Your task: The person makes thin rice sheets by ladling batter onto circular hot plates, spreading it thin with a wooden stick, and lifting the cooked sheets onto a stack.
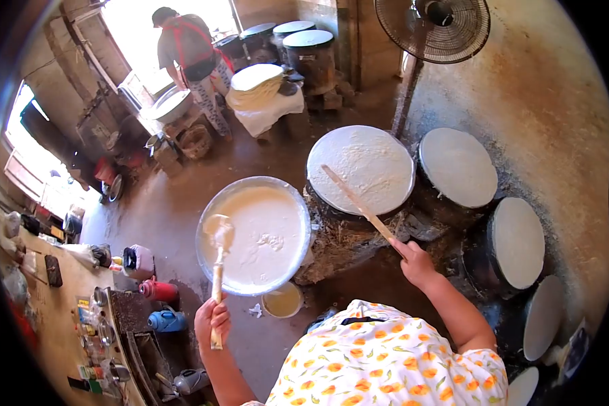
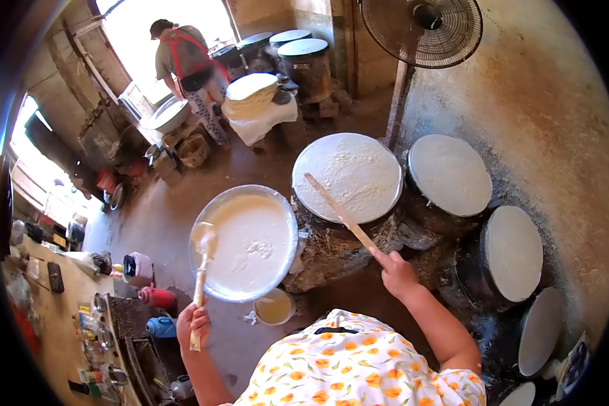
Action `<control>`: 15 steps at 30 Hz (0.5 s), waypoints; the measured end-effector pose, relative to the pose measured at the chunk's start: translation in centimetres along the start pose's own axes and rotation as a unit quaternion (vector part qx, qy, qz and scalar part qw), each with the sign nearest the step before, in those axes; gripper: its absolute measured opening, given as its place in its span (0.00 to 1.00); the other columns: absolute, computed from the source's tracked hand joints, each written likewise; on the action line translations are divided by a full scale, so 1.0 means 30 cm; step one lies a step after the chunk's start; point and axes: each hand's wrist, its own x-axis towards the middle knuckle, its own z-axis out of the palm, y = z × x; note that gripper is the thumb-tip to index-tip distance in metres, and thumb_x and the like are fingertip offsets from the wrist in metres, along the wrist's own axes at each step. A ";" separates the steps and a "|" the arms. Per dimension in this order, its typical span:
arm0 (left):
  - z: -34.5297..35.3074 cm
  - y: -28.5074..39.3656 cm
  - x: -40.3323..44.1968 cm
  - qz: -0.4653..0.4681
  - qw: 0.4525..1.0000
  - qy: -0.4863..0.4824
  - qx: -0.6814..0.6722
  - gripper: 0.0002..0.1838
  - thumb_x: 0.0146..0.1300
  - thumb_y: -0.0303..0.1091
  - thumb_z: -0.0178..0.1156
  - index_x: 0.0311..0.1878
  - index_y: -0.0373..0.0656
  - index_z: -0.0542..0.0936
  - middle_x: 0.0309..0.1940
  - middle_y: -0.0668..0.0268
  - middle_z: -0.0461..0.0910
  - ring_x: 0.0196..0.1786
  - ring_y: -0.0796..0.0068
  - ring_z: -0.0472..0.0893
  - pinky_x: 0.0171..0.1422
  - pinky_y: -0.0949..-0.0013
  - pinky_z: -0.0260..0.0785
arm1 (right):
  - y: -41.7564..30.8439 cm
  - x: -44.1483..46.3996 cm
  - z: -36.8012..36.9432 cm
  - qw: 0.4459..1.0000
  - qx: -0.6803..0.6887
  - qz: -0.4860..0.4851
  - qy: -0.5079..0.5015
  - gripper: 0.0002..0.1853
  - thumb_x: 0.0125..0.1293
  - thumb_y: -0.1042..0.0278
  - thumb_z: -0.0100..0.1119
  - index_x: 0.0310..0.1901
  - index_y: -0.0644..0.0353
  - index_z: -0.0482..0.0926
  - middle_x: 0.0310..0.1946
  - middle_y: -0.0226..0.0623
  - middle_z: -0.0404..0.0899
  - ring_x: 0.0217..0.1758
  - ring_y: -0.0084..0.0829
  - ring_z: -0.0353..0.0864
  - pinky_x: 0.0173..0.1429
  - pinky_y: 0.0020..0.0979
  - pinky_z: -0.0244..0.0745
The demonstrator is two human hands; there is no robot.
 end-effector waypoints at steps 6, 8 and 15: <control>-0.028 0.046 0.107 0.072 0.975 0.148 0.149 0.10 0.69 0.30 0.42 0.45 0.33 0.67 0.20 0.70 0.64 0.15 0.83 0.64 0.13 0.77 0.61 | -0.027 0.173 0.093 0.997 -0.074 0.013 -0.027 0.30 0.60 0.79 0.46 0.62 0.33 0.69 0.31 0.45 0.69 0.31 0.50 0.76 0.36 0.46 0.73; -0.053 0.075 0.160 0.048 0.979 0.157 0.122 0.09 0.68 0.29 0.42 0.44 0.33 0.67 0.20 0.69 0.65 0.14 0.83 0.63 0.13 0.77 0.60 | -0.025 0.134 0.106 0.992 -0.100 0.034 -0.069 0.29 0.62 0.79 0.44 0.62 0.32 0.70 0.30 0.45 0.69 0.30 0.50 0.76 0.35 0.46 0.73; 0.248 0.013 0.387 0.018 0.937 0.127 0.325 0.09 0.65 0.27 0.47 0.45 0.33 0.69 0.19 0.70 0.65 0.13 0.84 0.62 0.13 0.79 0.56 | -0.029 -0.082 0.020 0.994 -0.093 0.049 -0.029 0.31 0.55 0.79 0.51 0.59 0.33 0.73 0.28 0.38 0.68 0.26 0.42 0.75 0.30 0.41 0.74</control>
